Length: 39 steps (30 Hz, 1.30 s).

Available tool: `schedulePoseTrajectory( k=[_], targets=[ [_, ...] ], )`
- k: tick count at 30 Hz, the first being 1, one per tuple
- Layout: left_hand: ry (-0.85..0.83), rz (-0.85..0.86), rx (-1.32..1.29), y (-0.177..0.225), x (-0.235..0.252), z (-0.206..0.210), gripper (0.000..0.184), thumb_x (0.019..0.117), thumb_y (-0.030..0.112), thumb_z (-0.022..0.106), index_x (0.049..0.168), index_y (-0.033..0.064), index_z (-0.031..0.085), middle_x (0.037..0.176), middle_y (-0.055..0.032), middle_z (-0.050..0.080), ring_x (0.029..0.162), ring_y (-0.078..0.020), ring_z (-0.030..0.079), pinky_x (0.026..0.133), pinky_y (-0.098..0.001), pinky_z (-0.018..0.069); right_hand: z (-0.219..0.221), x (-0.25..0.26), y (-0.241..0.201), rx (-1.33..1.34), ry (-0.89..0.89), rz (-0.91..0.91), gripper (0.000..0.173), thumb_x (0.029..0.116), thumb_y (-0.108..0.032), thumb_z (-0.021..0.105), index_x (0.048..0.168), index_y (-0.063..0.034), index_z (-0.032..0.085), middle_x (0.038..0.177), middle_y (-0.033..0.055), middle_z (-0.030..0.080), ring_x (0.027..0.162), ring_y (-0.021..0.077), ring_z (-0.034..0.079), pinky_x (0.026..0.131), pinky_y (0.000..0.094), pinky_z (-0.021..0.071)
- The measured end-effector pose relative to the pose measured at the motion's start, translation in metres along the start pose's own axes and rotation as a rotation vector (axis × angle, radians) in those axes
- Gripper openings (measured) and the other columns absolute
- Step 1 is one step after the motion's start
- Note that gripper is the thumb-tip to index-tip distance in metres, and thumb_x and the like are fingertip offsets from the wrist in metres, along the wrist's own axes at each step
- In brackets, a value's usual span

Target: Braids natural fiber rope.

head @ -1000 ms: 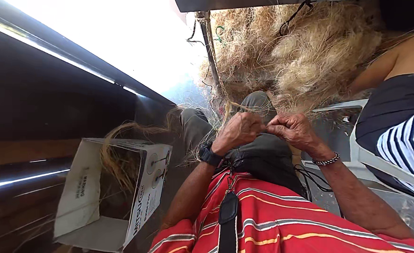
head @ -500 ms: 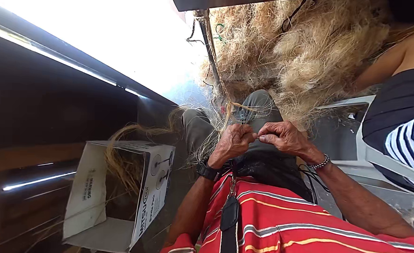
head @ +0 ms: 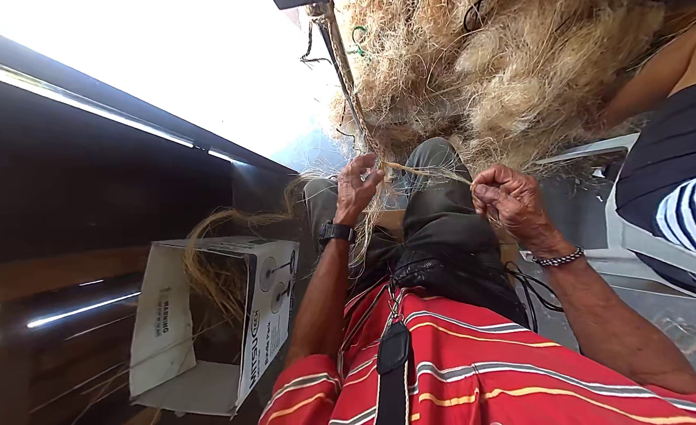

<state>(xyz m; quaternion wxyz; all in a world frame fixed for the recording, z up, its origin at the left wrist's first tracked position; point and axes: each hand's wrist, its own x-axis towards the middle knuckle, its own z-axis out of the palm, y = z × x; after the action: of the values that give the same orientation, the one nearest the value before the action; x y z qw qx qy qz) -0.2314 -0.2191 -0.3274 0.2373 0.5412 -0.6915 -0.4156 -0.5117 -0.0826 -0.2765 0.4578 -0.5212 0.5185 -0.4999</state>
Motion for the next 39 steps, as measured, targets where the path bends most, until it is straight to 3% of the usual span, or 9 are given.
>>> schedulePoseTrajectory(
  k=[6,11,14,17,20,23,29,32,39],
  targets=[
    [-0.018,0.090,-0.137,0.009,0.011,0.010,0.016,0.0977,0.012,0.064,0.105,0.0028,0.075,0.097,-0.0071,0.074,0.089,-0.0107,0.068,0.086,-0.0337,0.0548,0.014,0.021,-0.010,-0.113,-0.048,-0.062,0.012,0.1025,-0.002,0.049,0.104,-0.0039,0.060,0.109,0.0062,0.070,0.100,0.0095,0.068,0.090,0.0279,0.0570],
    [-0.070,0.135,-0.221,0.026,-0.002,0.005,0.014,0.0980,0.008,0.063,0.104,0.0003,0.073,0.101,-0.0072,0.075,0.091,-0.0091,0.070,0.085,-0.0309,0.0577,0.039,0.068,0.013,-0.097,-0.067,-0.109,0.014,0.1020,-0.003,0.047,0.096,-0.0022,0.060,0.101,0.0076,0.074,0.098,0.0107,0.071,0.093,0.0311,0.0564],
    [-0.097,0.170,-0.214,0.043,-0.011,-0.002,0.019,0.0976,0.005,0.060,0.109,0.0002,0.074,0.105,-0.0081,0.075,0.094,-0.0094,0.070,0.087,-0.0311,0.0577,0.055,0.079,0.018,-0.083,-0.127,-0.030,0.015,0.1028,-0.006,0.047,0.095,-0.0035,0.059,0.093,0.0057,0.072,0.089,0.0083,0.068,0.085,0.0283,0.0550],
    [-0.120,0.173,-0.169,0.070,-0.032,-0.014,0.015,0.0992,0.004,0.058,0.106,0.0021,0.071,0.093,-0.0061,0.071,0.079,-0.0079,0.065,0.073,-0.0260,0.0541,0.066,0.078,0.014,-0.023,-0.182,0.097,0.016,0.1058,-0.008,0.046,0.099,-0.0006,0.058,0.088,0.0081,0.069,0.074,0.0123,0.069,0.068,0.0294,0.0594],
    [-0.121,0.201,-0.208,0.076,-0.036,-0.017,0.011,0.0981,0.004,0.059,0.100,0.0022,0.070,0.084,-0.0042,0.069,0.072,-0.0059,0.063,0.067,-0.0227,0.0532,0.071,0.074,0.005,-0.011,-0.180,0.130,0.016,0.1062,-0.009,0.046,0.098,-0.0026,0.058,0.080,0.0041,0.066,0.058,0.0079,0.058,0.051,0.0231,0.0458],
    [-0.094,0.193,-0.203,0.079,-0.037,-0.018,0.009,0.0979,0.005,0.062,0.097,0.0028,0.070,0.080,-0.0036,0.067,0.065,-0.0056,0.060,0.061,-0.0217,0.0507,0.070,0.074,0.002,0.064,-0.180,0.131,0.016,0.1070,-0.009,0.044,0.098,-0.0037,0.056,0.078,0.0026,0.068,0.051,0.0053,0.052,0.047,0.0209,0.0427],
    [-0.019,0.224,-0.243,0.069,-0.047,-0.017,0.017,0.0986,0.006,0.062,0.112,0.0015,0.071,0.095,-0.0068,0.072,0.078,-0.0086,0.067,0.073,-0.0248,0.0570,0.072,0.077,-0.004,0.178,-0.174,0.108,0.016,0.1055,-0.008,0.044,0.096,-0.0051,0.056,0.068,-0.0003,0.061,0.048,0.0042,0.046,0.043,0.0187,0.0345],
    [0.012,0.189,-0.425,0.056,-0.057,-0.008,0.019,0.1039,0.013,0.057,0.115,0.0032,0.069,0.088,-0.0062,0.070,0.068,-0.0097,0.064,0.064,-0.0252,0.0569,0.074,0.077,-0.006,0.201,-0.183,0.100,0.016,0.1053,-0.007,0.043,0.096,-0.0051,0.056,0.068,0.0000,0.060,0.048,0.0043,0.046,0.044,0.0187,0.0349],
    [0.034,0.036,-0.867,0.053,-0.061,0.019,0.020,0.1062,0.025,0.054,0.120,0.0169,0.066,0.098,0.0006,0.072,0.079,-0.0076,0.069,0.073,-0.0260,0.0595,0.078,0.073,-0.003,0.281,-0.214,0.135,0.016,0.1056,-0.008,0.043,0.096,-0.0058,0.056,0.068,0.0008,0.061,0.048,0.0040,0.047,0.043,0.0177,0.0355]
  ],
)
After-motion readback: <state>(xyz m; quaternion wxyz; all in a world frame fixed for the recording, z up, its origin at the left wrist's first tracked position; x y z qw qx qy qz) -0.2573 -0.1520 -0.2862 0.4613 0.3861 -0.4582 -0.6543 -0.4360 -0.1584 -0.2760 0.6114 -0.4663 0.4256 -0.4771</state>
